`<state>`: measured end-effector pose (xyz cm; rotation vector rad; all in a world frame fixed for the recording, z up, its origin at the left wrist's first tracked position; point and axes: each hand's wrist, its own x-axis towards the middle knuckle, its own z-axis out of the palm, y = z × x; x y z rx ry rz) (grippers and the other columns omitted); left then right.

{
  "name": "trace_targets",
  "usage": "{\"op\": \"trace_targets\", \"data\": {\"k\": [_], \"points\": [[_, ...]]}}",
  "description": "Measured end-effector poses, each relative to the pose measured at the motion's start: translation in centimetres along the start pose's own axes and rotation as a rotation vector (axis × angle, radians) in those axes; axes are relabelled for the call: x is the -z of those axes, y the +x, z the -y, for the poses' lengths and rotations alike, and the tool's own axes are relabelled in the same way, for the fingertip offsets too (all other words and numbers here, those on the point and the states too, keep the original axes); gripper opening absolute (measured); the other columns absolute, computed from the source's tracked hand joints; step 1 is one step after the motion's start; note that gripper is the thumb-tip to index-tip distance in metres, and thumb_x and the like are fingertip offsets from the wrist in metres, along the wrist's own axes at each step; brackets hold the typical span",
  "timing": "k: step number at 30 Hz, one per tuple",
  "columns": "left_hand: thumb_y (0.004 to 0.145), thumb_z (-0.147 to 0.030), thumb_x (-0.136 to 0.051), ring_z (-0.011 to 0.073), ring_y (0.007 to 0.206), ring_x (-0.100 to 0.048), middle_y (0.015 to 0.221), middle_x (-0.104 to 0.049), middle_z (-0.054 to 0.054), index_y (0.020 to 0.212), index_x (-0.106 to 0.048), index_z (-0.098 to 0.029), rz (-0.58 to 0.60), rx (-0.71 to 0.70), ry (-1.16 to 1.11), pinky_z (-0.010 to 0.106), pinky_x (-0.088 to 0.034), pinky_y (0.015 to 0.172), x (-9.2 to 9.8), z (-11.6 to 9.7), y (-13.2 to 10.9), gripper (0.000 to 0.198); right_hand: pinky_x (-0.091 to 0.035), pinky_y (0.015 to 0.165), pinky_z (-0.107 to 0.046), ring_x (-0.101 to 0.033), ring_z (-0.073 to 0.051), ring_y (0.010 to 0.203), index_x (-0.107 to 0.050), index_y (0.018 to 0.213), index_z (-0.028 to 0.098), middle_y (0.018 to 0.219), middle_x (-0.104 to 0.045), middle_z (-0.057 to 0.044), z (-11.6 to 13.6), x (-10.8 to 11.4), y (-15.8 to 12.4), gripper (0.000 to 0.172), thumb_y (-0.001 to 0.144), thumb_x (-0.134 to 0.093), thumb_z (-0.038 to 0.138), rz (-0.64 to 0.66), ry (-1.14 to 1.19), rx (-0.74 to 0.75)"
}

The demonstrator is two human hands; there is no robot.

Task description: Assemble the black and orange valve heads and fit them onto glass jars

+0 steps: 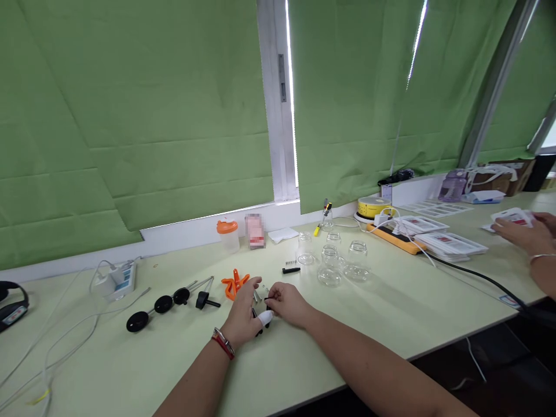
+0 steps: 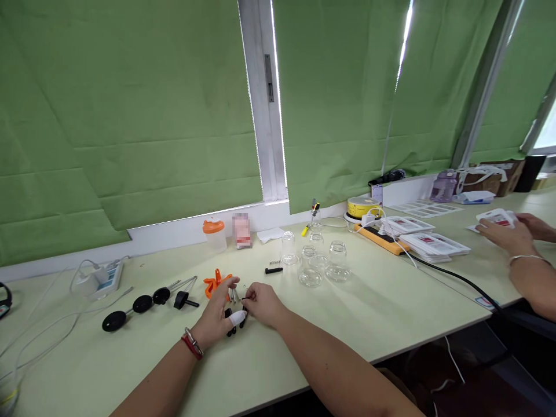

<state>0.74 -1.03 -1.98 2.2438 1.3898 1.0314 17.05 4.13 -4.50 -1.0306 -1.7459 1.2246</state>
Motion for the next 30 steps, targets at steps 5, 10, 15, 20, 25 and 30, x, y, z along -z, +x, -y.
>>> {"op": "trace_targets", "data": {"k": [5,10,15,20,25,30], "points": [[0.076,-0.036,-0.063,0.0329,0.121,-0.045,0.132,-0.047,0.018,0.14,-0.029,-0.017,0.184,-0.093,0.126,0.054,-0.035,0.102,-0.4,-0.7,0.0,0.075,-0.045,0.06,-0.024,-0.061,-0.015,0.066,-0.062,0.078,0.017,0.071,-0.066,-0.001,0.3,-0.5,0.1,0.008,0.071,-0.062,0.012,-0.003,-0.168,0.112],[0.076,-0.033,-0.062,0.0335,0.124,-0.043,0.134,-0.047,0.02,0.147,-0.018,-0.015,0.274,-0.063,0.187,0.055,-0.031,0.105,-0.6,-0.9,-0.1,0.085,-0.046,0.061,-0.024,-0.062,-0.014,0.065,-0.066,0.087,0.017,0.074,-0.069,-0.002,0.5,-0.6,-0.2,0.018,0.077,-0.053,0.009,0.086,-0.241,0.2],[0.08,-0.031,-0.057,0.0343,0.126,-0.041,0.136,-0.046,0.021,0.148,-0.018,-0.014,0.336,-0.041,0.255,0.056,-0.031,0.104,-0.3,-0.6,-0.1,0.08,-0.045,0.069,-0.026,-0.062,-0.016,0.076,-0.065,0.087,0.015,0.086,-0.067,-0.006,0.6,2.0,1.4,0.016,0.084,-0.051,0.011,-0.085,-0.595,0.137],[0.081,-0.033,-0.056,0.0336,0.125,-0.042,0.136,-0.047,0.018,0.142,-0.033,-0.018,0.363,-0.067,0.268,0.055,-0.031,0.105,0.1,-0.3,-0.1,0.067,-0.04,0.08,-0.027,-0.059,-0.019,0.099,-0.062,0.106,0.016,0.117,-0.058,-0.011,0.6,6.0,3.5,0.039,0.075,-0.048,-0.005,-0.118,-0.858,0.053],[0.079,-0.036,-0.059,0.0311,0.118,-0.046,0.13,-0.051,0.015,0.13,-0.049,-0.02,0.408,-0.042,0.245,0.05,-0.037,0.102,1.0,-0.1,-0.1,0.054,-0.04,0.077,-0.029,-0.059,-0.023,0.095,-0.066,0.092,0.014,0.106,-0.061,-0.012,-0.3,6.9,4.1,0.029,0.074,-0.05,-0.003,-0.056,-0.89,-0.019],[0.073,-0.039,-0.066,0.0291,0.108,-0.051,0.12,-0.055,0.012,0.119,-0.057,-0.021,0.412,-0.018,0.156,0.045,-0.042,0.094,2.0,0.2,-0.1,0.05,-0.042,0.073,-0.029,-0.059,-0.022,0.09,-0.067,0.091,0.015,0.101,-0.063,-0.011,-0.2,6.8,3.4,0.02,0.076,-0.057,0.006,-0.024,-0.772,-0.042]]}}
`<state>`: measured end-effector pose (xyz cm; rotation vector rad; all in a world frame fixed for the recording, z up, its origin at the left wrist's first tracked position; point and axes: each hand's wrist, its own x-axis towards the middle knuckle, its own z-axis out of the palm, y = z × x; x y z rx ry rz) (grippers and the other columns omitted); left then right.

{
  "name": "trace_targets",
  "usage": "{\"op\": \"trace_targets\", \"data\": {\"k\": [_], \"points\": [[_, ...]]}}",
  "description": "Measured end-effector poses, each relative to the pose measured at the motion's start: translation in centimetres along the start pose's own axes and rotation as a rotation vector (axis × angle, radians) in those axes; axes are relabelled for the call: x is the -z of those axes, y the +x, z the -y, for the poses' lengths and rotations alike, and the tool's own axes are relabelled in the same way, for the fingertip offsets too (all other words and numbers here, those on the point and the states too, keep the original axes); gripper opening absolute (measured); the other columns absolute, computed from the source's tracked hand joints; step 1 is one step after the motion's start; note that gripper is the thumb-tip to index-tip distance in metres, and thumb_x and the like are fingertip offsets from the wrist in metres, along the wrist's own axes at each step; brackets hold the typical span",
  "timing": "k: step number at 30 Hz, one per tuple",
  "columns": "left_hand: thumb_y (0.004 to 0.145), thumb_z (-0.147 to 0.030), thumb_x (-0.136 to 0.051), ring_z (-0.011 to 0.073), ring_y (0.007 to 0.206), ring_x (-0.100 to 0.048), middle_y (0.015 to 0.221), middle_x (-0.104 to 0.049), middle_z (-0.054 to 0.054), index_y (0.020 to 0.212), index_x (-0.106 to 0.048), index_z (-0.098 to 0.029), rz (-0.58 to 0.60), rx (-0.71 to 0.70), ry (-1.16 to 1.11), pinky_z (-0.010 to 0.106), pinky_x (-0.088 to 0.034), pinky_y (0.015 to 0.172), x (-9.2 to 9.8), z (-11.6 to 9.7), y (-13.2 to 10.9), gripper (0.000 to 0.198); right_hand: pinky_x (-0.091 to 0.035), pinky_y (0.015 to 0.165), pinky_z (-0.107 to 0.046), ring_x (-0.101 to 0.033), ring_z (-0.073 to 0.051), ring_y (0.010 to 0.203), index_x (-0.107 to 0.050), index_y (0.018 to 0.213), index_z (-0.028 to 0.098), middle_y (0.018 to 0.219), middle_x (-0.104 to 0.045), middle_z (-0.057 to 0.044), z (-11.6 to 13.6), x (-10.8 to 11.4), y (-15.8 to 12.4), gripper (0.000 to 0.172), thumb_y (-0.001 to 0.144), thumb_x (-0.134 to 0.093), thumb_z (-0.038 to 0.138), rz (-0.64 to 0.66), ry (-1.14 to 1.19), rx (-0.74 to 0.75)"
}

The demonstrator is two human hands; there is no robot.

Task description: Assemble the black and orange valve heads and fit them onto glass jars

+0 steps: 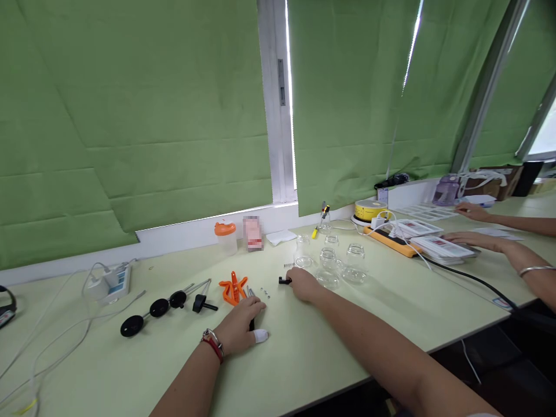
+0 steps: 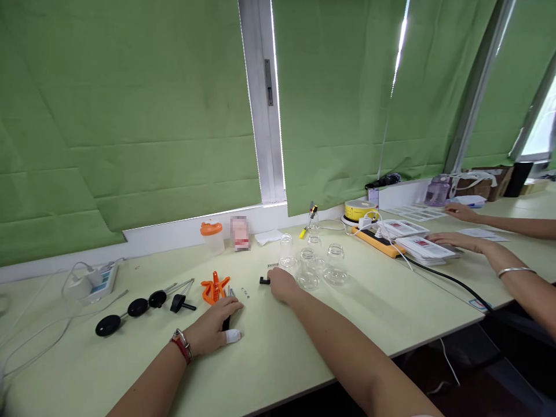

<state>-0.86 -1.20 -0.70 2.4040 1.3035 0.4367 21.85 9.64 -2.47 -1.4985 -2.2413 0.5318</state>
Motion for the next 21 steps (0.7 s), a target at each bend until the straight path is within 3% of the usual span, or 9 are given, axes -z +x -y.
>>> {"op": "trace_targets", "data": {"k": [3,6,10,13,16,18,19,21], "points": [[0.072,-0.041,-0.068,0.0298,0.104,-0.054,0.114,-0.058,0.012,0.115,-0.06,-0.021,-0.032,0.012,0.024,0.045,-0.044,0.09,0.3,0.3,-0.1,0.048,-0.044,0.067,-0.026,-0.06,-0.017,0.077,-0.067,0.092,0.017,0.088,-0.066,-0.005,0.4,0.1,-0.9,0.017,0.079,-0.058,0.013,0.075,0.111,0.038],[0.076,-0.042,-0.065,0.031,0.102,-0.055,0.11,-0.061,0.013,0.117,-0.058,-0.018,-0.141,0.02,0.086,0.048,-0.043,0.089,0.0,0.4,0.0,0.048,-0.043,0.057,-0.022,-0.055,-0.01,0.059,-0.066,0.094,0.02,0.074,-0.063,0.001,1.0,-0.4,-2.2,0.018,0.082,-0.054,0.016,0.215,0.292,0.091],[0.084,-0.037,-0.056,0.0275,0.103,-0.055,0.118,-0.059,0.015,0.134,-0.043,-0.017,-0.282,-0.012,0.064,0.046,-0.042,0.09,-0.9,-0.4,0.6,0.056,-0.042,0.056,-0.021,-0.048,-0.007,0.054,-0.064,0.083,0.018,0.073,-0.06,0.003,2.0,-1.6,-3.9,0.011,0.075,-0.058,0.012,0.398,0.795,0.158],[0.086,-0.027,-0.049,0.0235,0.089,-0.058,0.099,-0.067,0.009,0.115,-0.058,-0.02,-0.266,-0.053,0.089,0.043,-0.042,0.086,-1.3,-1.4,1.1,0.031,-0.043,0.057,-0.021,-0.049,-0.007,0.056,-0.063,0.076,0.017,0.066,-0.058,0.005,2.3,-2.0,-4.3,0.01,0.068,-0.064,0.012,0.45,0.893,0.18],[0.087,-0.024,-0.046,0.0211,0.077,-0.056,0.082,-0.067,0.004,0.09,-0.064,-0.022,-0.244,-0.019,0.083,0.039,-0.042,0.079,-1.4,-2.2,1.3,0.018,-0.043,0.055,-0.021,-0.051,-0.009,0.054,-0.065,0.083,0.017,0.063,-0.058,0.005,1.6,-1.8,-3.3,0.012,0.071,-0.064,0.014,0.509,0.801,0.159],[0.087,-0.027,-0.046,0.0219,0.078,-0.054,0.081,-0.067,0.003,0.087,-0.064,-0.022,-0.249,0.019,0.041,0.037,-0.042,0.076,-1.3,-2.3,1.3,0.019,-0.044,0.054,-0.022,-0.053,-0.01,0.054,-0.064,0.096,0.018,0.064,-0.06,0.003,0.8,-1.6,-2.0,0.019,0.079,-0.057,0.018,0.432,0.632,0.132],[0.088,-0.029,-0.046,0.0225,0.08,-0.054,0.08,-0.066,0.003,0.086,-0.064,-0.022,-0.248,0.033,0.02,0.037,-0.042,0.075,-1.3,-2.2,1.2,0.02,-0.047,0.059,-0.024,-0.056,-0.011,0.057,-0.062,0.105,0.018,0.07,-0.063,0.001,0.3,-1.4,-1.3,0.024,0.083,-0.052,0.017,0.302,0.519,0.125],[0.089,-0.032,-0.045,0.023,0.082,-0.052,0.079,-0.065,0.003,0.085,-0.064,-0.022,-0.241,0.048,-0.013,0.036,-0.042,0.074,-1.1,-2.0,1.1,0.022,-0.049,0.076,-0.029,-0.062,-0.014,0.08,-0.059,0.116,0.018,0.102,-0.066,-0.007,-0.5,-1.1,0.3,0.034,0.086,-0.045,0.011,-0.009,0.227,0.131]]}}
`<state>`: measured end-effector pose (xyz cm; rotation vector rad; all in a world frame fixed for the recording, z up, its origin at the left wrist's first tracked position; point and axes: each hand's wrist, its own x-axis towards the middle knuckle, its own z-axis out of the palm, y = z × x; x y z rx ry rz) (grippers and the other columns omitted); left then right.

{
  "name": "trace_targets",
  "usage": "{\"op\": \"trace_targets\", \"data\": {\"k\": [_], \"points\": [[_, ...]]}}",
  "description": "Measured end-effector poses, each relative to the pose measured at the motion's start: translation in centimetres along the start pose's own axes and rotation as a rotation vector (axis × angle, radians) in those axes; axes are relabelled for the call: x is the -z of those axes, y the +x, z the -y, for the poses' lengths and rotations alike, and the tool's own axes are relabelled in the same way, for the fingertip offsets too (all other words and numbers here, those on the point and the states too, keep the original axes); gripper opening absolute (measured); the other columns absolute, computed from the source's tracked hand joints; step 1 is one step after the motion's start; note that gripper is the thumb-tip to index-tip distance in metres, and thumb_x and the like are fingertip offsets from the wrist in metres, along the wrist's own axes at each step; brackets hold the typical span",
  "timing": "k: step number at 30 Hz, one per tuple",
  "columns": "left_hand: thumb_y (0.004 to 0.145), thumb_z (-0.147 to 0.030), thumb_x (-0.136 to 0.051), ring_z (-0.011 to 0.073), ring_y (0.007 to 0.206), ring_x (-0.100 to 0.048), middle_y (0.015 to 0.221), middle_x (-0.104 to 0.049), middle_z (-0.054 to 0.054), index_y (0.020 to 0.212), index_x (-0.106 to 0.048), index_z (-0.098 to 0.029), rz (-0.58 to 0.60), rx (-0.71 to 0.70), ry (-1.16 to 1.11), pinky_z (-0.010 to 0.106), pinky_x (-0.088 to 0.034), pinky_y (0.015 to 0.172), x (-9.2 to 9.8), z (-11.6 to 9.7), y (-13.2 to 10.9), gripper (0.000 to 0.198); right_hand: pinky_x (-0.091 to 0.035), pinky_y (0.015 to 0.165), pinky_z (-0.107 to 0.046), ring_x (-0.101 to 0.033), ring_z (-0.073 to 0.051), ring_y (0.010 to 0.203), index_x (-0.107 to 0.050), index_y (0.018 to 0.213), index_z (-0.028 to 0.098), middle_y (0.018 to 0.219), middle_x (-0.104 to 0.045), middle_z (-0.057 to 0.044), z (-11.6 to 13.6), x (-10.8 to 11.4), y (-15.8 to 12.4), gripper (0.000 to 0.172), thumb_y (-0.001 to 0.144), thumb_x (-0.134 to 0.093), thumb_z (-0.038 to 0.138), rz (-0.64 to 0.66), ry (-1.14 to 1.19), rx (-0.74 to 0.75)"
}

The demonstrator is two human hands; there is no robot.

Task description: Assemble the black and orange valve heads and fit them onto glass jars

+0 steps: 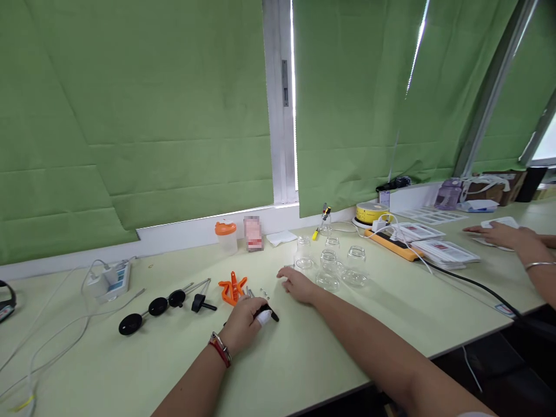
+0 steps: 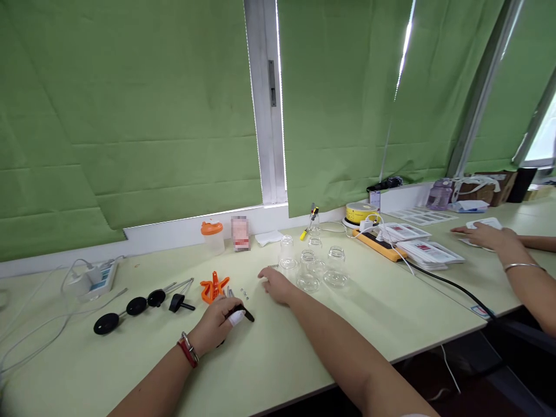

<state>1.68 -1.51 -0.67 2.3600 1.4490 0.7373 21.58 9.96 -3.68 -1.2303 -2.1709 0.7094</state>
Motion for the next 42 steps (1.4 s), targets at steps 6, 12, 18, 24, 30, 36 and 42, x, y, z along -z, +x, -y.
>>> {"op": "trace_targets", "data": {"k": [6,12,18,24,30,36,42], "points": [[0.087,-0.031,-0.045,0.0227,0.081,-0.051,0.076,-0.061,0.004,0.08,-0.062,-0.02,0.009,0.016,-0.047,0.038,-0.043,0.075,0.5,0.0,0.1,0.021,-0.043,0.088,-0.031,-0.056,-0.022,0.111,-0.053,0.125,0.014,0.139,-0.045,-0.015,-0.8,0.1,3.0,0.053,0.077,-0.042,-0.005,-0.102,-0.35,-0.11],[0.084,-0.026,-0.046,0.0224,0.083,-0.053,0.08,-0.059,0.004,0.08,-0.059,-0.02,-0.009,0.032,-0.077,0.039,-0.046,0.075,0.7,0.4,0.2,0.016,-0.042,0.074,-0.029,-0.062,-0.021,0.092,-0.064,0.099,0.012,0.108,-0.061,-0.014,-0.7,-0.1,3.7,0.033,0.08,-0.042,-0.002,-0.085,-0.472,-0.161],[0.081,-0.022,-0.048,0.0211,0.082,-0.056,0.086,-0.061,0.005,0.084,-0.06,-0.019,0.009,0.045,-0.137,0.038,-0.047,0.076,0.6,0.2,0.1,0.012,-0.039,0.07,-0.028,-0.061,-0.021,0.087,-0.067,0.094,0.014,0.1,-0.061,-0.011,-1.3,-0.2,3.2,0.028,0.082,-0.044,0.004,-0.084,-0.516,-0.119],[0.078,-0.017,-0.048,0.0187,0.075,-0.056,0.081,-0.062,0.004,0.082,-0.057,-0.018,-0.007,0.058,-0.213,0.034,-0.047,0.069,0.0,0.1,0.3,0.01,-0.038,0.073,-0.025,-0.059,-0.017,0.09,-0.066,0.103,0.02,0.1,-0.061,-0.007,-0.4,-0.9,1.2,0.031,0.087,-0.042,0.01,-0.058,-0.477,-0.021],[0.074,-0.015,-0.05,0.0169,0.074,-0.053,0.08,-0.058,0.003,0.08,-0.056,-0.018,-0.059,0.002,-0.177,0.031,-0.045,0.068,-0.7,0.4,0.4,0.009,-0.037,0.071,-0.024,-0.057,-0.016,0.085,-0.064,0.107,0.021,0.096,-0.06,-0.005,1.1,-1.6,-1.4,0.033,0.083,-0.044,0.009,-0.027,-0.426,0.094],[0.078,-0.018,-0.05,0.0157,0.072,-0.052,0.081,-0.057,0.003,0.084,-0.057,-0.017,-0.041,-0.01,-0.192,0.03,-0.045,0.067,-0.9,0.6,0.4,0.01,-0.037,0.069,-0.026,-0.057,-0.018,0.081,-0.066,0.097,0.019,0.09,-0.059,-0.006,2.1,-1.8,-2.5,0.028,0.082,-0.044,0.01,0.026,-0.411,0.163],[0.079,-0.02,-0.05,0.0168,0.072,-0.053,0.08,-0.058,0.003,0.084,-0.058,-0.017,-0.007,0.024,-0.185,0.03,-0.045,0.066,-0.6,0.4,0.3,0.01,-0.041,0.075,-0.027,-0.056,-0.017,0.083,-0.065,0.102,0.017,0.091,-0.06,-0.006,2.0,-1.6,-3.0,0.03,0.079,-0.048,0.008,0.054,-0.229,0.249]]}}
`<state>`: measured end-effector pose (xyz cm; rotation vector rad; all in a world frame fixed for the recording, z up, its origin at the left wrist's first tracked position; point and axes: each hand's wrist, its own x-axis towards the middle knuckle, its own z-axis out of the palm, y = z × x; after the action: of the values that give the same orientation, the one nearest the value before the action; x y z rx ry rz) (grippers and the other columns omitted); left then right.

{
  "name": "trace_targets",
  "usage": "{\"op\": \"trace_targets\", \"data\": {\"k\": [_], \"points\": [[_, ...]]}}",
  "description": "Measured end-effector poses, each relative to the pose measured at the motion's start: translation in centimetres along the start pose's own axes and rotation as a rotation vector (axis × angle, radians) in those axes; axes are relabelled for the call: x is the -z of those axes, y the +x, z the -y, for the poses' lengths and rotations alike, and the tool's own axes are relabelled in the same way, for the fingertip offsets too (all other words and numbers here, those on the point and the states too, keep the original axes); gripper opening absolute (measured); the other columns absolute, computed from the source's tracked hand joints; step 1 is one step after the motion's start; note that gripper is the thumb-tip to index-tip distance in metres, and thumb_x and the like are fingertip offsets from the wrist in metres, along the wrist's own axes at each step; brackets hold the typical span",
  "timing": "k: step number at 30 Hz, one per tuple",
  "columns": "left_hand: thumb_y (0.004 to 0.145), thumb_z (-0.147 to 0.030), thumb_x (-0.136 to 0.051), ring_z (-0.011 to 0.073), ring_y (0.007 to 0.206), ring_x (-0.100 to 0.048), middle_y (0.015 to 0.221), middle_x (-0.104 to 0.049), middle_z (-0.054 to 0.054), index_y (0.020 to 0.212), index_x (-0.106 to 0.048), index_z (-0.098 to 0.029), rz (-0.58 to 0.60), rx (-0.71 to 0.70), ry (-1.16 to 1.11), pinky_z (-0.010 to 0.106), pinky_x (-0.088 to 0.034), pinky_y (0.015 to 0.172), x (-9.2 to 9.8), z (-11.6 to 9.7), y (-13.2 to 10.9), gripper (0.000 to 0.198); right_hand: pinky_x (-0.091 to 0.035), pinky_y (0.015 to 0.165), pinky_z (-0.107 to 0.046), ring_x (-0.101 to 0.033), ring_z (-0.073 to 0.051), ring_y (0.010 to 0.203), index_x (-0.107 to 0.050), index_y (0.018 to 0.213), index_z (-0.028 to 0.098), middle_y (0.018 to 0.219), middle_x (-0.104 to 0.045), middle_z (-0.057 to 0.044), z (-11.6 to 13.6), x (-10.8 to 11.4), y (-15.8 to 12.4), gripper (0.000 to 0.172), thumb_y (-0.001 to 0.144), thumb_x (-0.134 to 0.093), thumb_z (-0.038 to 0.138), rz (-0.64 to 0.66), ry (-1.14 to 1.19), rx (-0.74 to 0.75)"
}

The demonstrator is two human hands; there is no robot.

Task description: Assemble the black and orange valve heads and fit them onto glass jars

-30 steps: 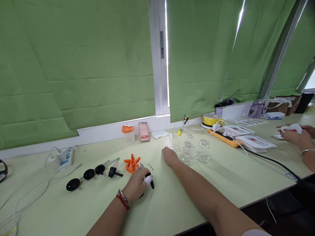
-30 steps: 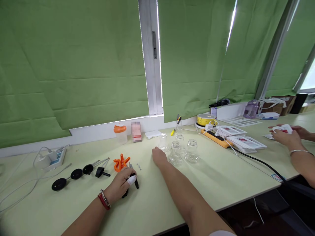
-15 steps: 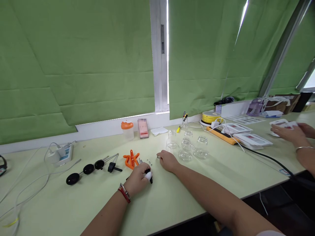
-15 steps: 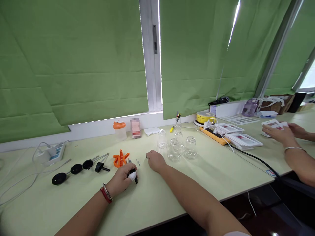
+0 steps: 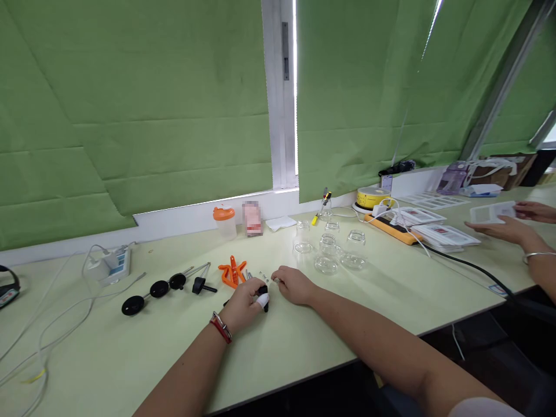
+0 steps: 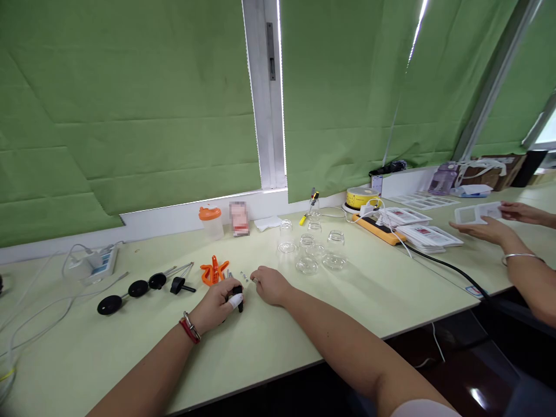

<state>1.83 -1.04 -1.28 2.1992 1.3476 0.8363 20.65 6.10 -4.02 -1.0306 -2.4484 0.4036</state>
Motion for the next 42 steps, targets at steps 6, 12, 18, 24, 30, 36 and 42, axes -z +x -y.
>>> {"op": "trace_targets", "data": {"k": [6,12,18,24,30,36,42], "points": [[0.079,-0.019,-0.05,0.0166,0.072,-0.054,0.08,-0.059,0.003,0.084,-0.058,-0.018,0.01,-0.02,0.023,0.03,-0.046,0.067,0.2,0.0,0.1,0.01,-0.043,0.069,-0.027,-0.052,-0.014,0.072,-0.058,0.103,0.018,0.081,-0.057,-0.001,-1.4,0.9,-0.2,0.026,0.079,-0.053,0.011,0.065,0.313,-0.019],[0.081,-0.02,-0.05,0.0175,0.075,-0.055,0.083,-0.06,0.004,0.088,-0.06,-0.018,0.019,-0.035,0.029,0.032,-0.047,0.069,0.2,0.2,0.1,0.012,-0.044,0.068,-0.026,-0.051,-0.011,0.068,-0.052,0.095,0.02,0.078,-0.057,0.002,-2.6,1.3,-0.3,0.024,0.075,-0.052,0.006,0.167,0.612,-0.043],[0.083,-0.024,-0.05,0.0187,0.079,-0.058,0.086,-0.062,0.004,0.092,-0.06,-0.019,0.022,-0.037,-0.011,0.033,-0.048,0.072,0.0,0.5,0.0,0.014,-0.043,0.065,-0.025,-0.051,-0.01,0.065,-0.053,0.089,0.02,0.077,-0.059,0.003,-2.7,1.6,-0.3,0.024,0.071,-0.053,0.004,0.204,0.69,-0.055],[0.082,-0.027,-0.053,0.0178,0.077,-0.057,0.085,-0.062,0.003,0.091,-0.059,-0.019,0.03,-0.02,-0.036,0.032,-0.048,0.071,0.0,0.5,0.0,0.014,-0.045,0.066,-0.025,-0.054,-0.011,0.067,-0.055,0.087,0.019,0.079,-0.062,0.002,-3.2,1.5,-0.4,0.022,0.069,-0.057,0.006,0.206,0.707,-0.059],[0.082,-0.027,-0.053,0.0173,0.075,-0.057,0.081,-0.062,0.002,0.087,-0.059,-0.019,0.058,0.024,-0.091,0.03,-0.047,0.068,0.1,0.1,-0.2,0.011,-0.046,0.066,-0.025,-0.056,-0.011,0.068,-0.055,0.085,0.018,0.079,-0.064,0.001,-3.2,1.3,-0.5,0.022,0.067,-0.059,0.006,0.189,0.733,-0.085],[0.081,-0.029,-0.054,0.0172,0.073,-0.056,0.079,-0.061,0.002,0.085,-0.059,-0.018,0.047,0.038,-0.07,0.03,-0.046,0.068,0.3,-0.4,-0.2,0.013,-0.046,0.063,-0.025,-0.057,-0.011,0.066,-0.054,0.084,0.018,0.077,-0.063,0.001,-3.4,1.1,-0.5,0.022,0.066,-0.062,0.01,0.168,0.889,-0.105],[0.081,-0.028,-0.055,0.0195,0.077,-0.059,0.082,-0.065,0.005,0.088,-0.059,-0.018,0.054,0.038,-0.103,0.033,-0.048,0.071,0.2,-0.1,-0.2,0.013,-0.04,0.054,-0.022,-0.05,-0.008,0.056,-0.053,0.089,0.018,0.072,-0.058,0.004,-3.5,1.0,-0.3,0.024,0.069,-0.067,0.022,0.064,0.908,-0.22]]}}
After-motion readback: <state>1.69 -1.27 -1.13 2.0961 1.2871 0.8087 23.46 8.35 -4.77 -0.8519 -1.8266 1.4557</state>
